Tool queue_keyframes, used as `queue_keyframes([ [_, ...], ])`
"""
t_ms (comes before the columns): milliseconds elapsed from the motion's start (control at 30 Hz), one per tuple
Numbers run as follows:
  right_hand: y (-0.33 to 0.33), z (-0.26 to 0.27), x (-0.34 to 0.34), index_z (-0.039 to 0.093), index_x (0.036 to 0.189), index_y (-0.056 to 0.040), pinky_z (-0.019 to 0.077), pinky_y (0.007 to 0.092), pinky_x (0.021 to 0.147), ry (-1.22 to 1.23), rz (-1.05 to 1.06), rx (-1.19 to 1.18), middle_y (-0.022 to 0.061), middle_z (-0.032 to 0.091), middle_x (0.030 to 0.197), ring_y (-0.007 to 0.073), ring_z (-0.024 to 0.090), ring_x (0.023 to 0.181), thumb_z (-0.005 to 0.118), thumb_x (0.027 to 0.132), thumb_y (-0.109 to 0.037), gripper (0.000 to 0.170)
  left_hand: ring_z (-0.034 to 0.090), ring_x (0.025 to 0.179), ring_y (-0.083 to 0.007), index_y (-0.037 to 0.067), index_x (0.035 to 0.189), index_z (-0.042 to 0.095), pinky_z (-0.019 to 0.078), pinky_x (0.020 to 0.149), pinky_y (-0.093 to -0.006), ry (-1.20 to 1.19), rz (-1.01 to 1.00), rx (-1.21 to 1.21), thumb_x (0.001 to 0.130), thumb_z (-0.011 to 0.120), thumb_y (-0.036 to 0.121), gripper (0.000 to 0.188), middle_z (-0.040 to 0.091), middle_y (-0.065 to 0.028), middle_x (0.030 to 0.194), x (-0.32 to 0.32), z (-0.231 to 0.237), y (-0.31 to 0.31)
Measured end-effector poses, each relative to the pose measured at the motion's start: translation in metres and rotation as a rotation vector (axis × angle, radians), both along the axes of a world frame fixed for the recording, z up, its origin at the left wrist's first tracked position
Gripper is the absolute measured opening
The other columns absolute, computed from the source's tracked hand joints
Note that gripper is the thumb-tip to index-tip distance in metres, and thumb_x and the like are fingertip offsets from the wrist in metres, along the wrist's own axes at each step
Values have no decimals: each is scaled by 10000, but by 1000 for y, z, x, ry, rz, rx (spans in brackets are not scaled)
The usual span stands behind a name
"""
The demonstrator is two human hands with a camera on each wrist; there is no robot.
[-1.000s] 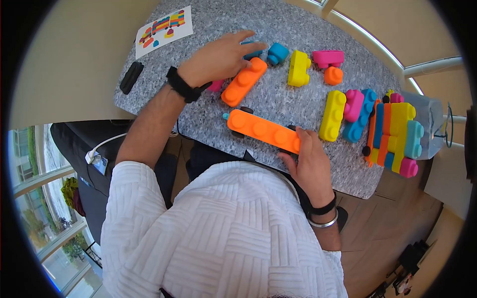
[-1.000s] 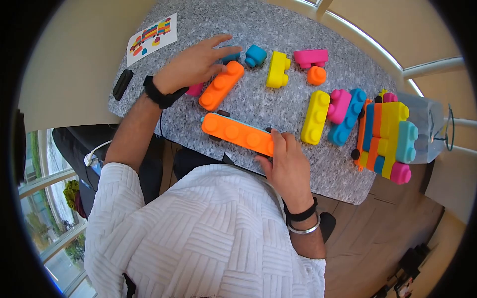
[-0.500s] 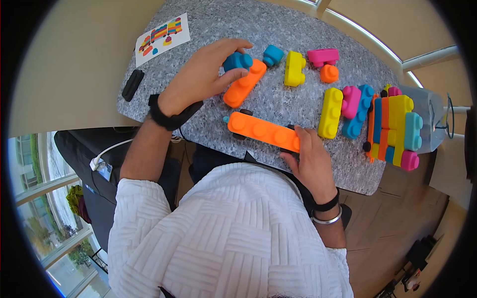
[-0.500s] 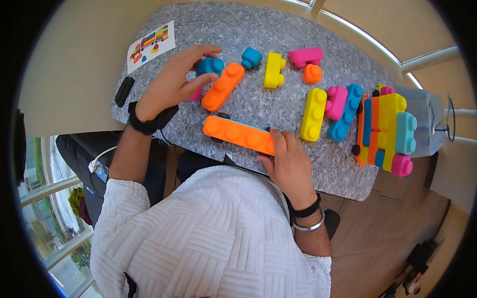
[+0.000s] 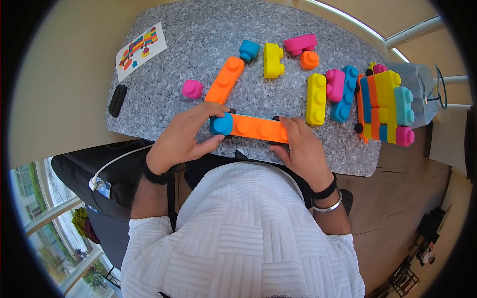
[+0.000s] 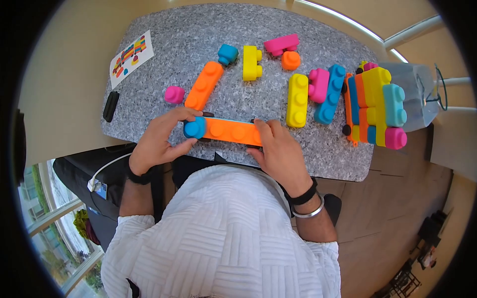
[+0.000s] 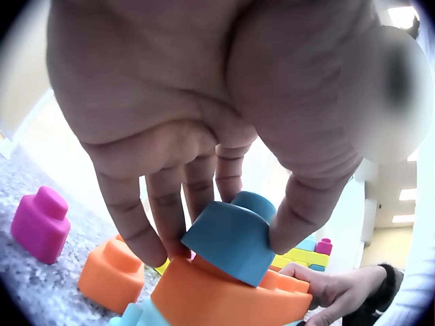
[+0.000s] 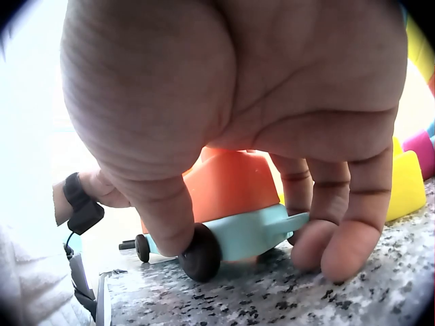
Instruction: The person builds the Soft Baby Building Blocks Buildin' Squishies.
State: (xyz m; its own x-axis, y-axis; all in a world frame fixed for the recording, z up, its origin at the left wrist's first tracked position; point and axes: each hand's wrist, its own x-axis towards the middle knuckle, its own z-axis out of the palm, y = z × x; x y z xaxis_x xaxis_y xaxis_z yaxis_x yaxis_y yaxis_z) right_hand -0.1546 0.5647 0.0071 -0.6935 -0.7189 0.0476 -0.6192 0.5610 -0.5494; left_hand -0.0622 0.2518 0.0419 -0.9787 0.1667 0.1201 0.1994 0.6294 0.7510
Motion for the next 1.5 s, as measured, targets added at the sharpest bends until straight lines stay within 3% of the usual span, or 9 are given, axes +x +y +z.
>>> queue_keyframes([
  [667,-5,9,-10,607,1400,-25,571,487,856,-12,11,37,178,658,1215,421,676,1059,864,892,-284,626,735,1200,-371,86,1321,733,598,1022,-435,-32,-77,-31,807,809,51,521,749,-129,1343,-6,0,-9],
  [767,12,13,-31,619,1374,-21,568,496,864,124,65,4,185,659,1207,431,669,1074,869,899,-315,611,733,1192,-360,98,1320,735,599,1012,-435,-13,-38,-33,804,805,55,523,749,-110,1344,-4,-5,-1],
  [833,16,11,-40,628,1348,-18,568,497,878,318,-234,68,214,647,1222,437,664,1101,870,917,-329,584,730,1189,-352,107,1322,735,599,1007,-435,14,-23,-42,800,807,57,530,747,-99,1344,-2,-9,2],
  [933,11,5,-49,609,1352,-3,567,504,902,397,-399,178,241,628,1228,450,659,1113,849,956,-277,538,721,1190,-335,131,1335,728,597,1000,-438,23,-12,-70,793,825,68,554,743,-82,1341,-3,-11,4],
  [1067,15,-16,-58,579,1389,13,561,527,942,293,-364,160,257,621,1289,465,656,1149,798,987,-178,497,716,1186,-335,152,1334,721,594,990,-447,2,-4,-106,799,863,112,555,743,-64,1336,-3,-7,4],
  [1133,18,-20,-60,567,1452,24,543,483,1059,286,-339,21,257,620,1388,462,642,1214,748,1011,-102,493,717,1182,-337,153,1330,721,594,987,-450,-25,-3,-118,803,870,125,548,747,-60,1326,-3,-7,5],
  [1267,9,35,-42,538,1481,16,545,523,1018,213,-279,-139,268,610,1381,490,639,1219,690,987,-8,517,723,1163,-346,136,1322,726,586,984,-451,-4,7,-77,794,885,126,552,762,-64,1291,-4,-9,7],
  [1333,6,55,-35,589,1491,-43,542,510,1019,103,87,-276,243,615,1354,468,636,1193,700,924,36,583,726,1157,-344,130,1319,730,581,985,-448,17,1,-52,792,886,118,551,768,-69,1280,-6,-10,8],
  [1500,-7,48,-11,683,1462,-164,528,503,1016,-3,196,-54,211,616,1339,431,618,1174,732,804,39,691,735,1149,-329,109,1310,752,565,995,-432,-1,8,-6,789,876,81,536,786,-78,1267,-8,-9,9],
])
